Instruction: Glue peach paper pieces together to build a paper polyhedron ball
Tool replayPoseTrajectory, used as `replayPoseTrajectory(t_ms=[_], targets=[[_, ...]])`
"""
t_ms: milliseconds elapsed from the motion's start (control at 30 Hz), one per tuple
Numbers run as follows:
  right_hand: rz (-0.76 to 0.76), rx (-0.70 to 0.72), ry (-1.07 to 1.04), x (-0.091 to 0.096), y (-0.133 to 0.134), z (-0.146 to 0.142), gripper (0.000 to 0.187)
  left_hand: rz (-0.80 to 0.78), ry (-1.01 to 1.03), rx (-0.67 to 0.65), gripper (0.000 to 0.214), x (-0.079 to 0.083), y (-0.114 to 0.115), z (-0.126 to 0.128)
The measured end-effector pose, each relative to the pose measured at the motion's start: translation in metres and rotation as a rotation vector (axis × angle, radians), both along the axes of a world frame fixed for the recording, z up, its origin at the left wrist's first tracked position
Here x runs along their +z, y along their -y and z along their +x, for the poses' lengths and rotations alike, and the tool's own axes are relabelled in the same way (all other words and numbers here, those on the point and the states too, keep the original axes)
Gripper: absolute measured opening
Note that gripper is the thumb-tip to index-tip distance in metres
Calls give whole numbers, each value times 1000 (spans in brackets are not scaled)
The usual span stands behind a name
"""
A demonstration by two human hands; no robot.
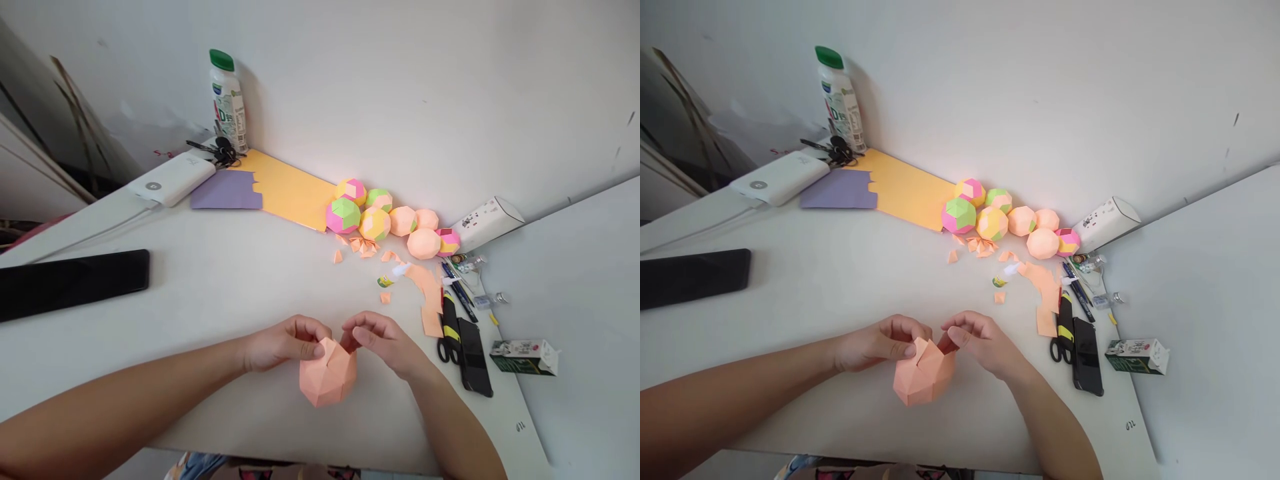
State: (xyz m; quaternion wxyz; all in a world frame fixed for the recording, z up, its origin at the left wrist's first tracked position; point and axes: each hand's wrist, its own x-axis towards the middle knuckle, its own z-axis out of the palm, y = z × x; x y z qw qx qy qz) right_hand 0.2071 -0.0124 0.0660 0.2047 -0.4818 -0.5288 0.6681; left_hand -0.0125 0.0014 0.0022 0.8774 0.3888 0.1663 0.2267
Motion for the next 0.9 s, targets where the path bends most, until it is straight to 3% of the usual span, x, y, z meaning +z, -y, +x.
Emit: replayPoseTrajectory(t_ms=[133, 267, 400, 667, 900], targets=[[-195, 19, -90, -10, -2, -1, 29, 9, -8, -10, 19, -2, 0, 0], [-243, 20, -147, -11, -1, -2, 29, 22, -24, -16, 19, -4, 0, 0], [-175, 17, -181, -10, 1, -2, 24, 30, -27, -10, 19, -4, 0, 1], [82, -16, -33, -10, 2, -1, 17, 17, -17, 7, 23, 0, -1, 1], [126, -3, -13, -9, 3, -1, 15, 23, -44, 7, 26, 0, 0, 1]])
